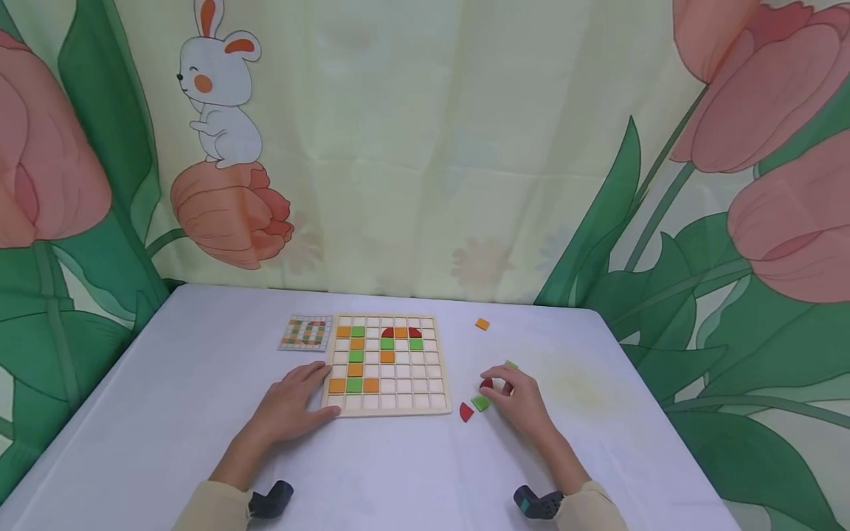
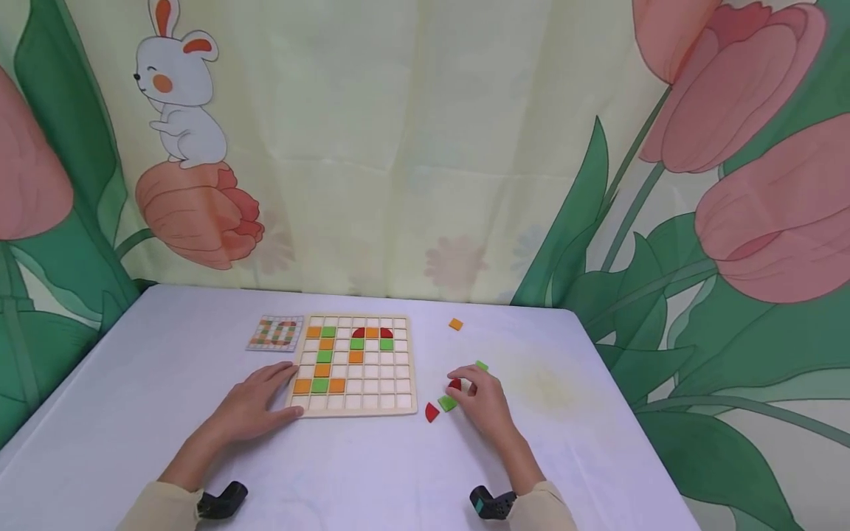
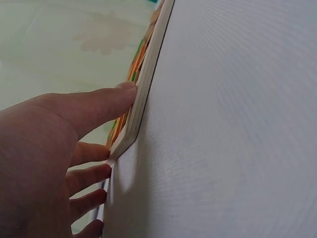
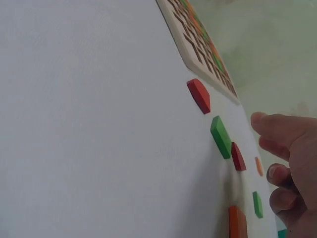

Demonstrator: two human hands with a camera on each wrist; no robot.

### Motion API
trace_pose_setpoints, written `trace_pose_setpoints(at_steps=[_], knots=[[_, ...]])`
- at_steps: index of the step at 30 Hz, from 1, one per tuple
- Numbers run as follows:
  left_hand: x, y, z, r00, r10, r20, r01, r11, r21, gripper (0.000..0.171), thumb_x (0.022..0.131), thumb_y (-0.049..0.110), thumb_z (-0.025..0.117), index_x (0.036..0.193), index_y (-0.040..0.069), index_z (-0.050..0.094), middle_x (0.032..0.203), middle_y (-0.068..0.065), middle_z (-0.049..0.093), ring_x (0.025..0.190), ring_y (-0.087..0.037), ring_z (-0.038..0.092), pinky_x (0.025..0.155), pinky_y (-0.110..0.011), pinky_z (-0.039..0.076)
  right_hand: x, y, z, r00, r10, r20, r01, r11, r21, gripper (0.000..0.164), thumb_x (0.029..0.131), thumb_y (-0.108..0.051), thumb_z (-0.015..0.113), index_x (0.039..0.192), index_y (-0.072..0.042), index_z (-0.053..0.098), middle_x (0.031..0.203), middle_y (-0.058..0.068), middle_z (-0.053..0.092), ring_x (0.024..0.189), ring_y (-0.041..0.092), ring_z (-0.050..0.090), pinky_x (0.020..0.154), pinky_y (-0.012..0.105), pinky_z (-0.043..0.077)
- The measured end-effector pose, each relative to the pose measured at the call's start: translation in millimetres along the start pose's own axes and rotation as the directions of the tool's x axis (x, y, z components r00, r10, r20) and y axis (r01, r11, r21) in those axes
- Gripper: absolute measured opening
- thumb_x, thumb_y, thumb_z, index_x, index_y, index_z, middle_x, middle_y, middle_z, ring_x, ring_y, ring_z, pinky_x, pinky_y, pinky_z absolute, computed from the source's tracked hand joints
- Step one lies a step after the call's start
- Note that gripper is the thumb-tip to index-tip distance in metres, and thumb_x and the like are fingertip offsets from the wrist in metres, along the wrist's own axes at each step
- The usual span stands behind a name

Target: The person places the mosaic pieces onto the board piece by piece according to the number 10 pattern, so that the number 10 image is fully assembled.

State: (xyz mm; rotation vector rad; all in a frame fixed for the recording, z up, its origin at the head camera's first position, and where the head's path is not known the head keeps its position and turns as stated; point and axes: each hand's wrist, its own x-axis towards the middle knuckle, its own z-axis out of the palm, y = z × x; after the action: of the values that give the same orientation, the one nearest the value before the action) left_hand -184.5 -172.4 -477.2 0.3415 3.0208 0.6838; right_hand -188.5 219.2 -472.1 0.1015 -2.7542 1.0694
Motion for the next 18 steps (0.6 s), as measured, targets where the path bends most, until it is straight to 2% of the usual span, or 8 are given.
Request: trace_pose_setpoints(at_steps=[4,11,18], knots=[[-0.2,-1.5,0.2,1.000,0.008,-0.004,-0.008,1.000,0.000,0.080,0.082,0.050,0.071,0.146,0.010,0.043,0.151,-0.014,0.041,0.140,-0.038,0.034,0.105,-0.067,0.033,-9.3,7.6,-8.2,0.999,0.047,0.012,-0.047,0.999,-0.001,0.024,0.082,-0.016,0.077,0.106,-0.019,0.073,0.101,0.000,0.067,0.067,0.014,0.047,0.051,0.019,0.041],[0.6,-2.2,-1.2,1.000,0.015,0.003,-0.015,1.000,-0.006,0.081,0.082,0.049,0.071,0.146,0.009,0.042,0.151,-0.015,0.040,0.140,-0.040,0.033,0.105,-0.067,0.032,-26.4,25.1,-19.8,0.995,0.097,-0.023,-0.098,0.994,-0.043,0.025,0.083,-0.017,0.076,0.107,-0.018,0.072,0.103,0.000,0.067,0.069,0.012,0.046,0.054,0.017,0.040],[1.0,-2.3,-0.6,1.000,0.015,0.009,-0.015,1.000,-0.003,0.082,0.082,0.051,0.070,0.146,0.009,0.042,0.151,-0.016,0.040,0.140,-0.040,0.034,0.105,-0.067,0.032,-40.2,39.4,-27.8,0.987,0.161,-0.006,-0.161,0.985,-0.062,0.030,0.076,-0.017,0.082,0.105,-0.020,0.073,0.099,-0.002,0.067,0.065,0.011,0.045,0.052,0.018,0.037]])
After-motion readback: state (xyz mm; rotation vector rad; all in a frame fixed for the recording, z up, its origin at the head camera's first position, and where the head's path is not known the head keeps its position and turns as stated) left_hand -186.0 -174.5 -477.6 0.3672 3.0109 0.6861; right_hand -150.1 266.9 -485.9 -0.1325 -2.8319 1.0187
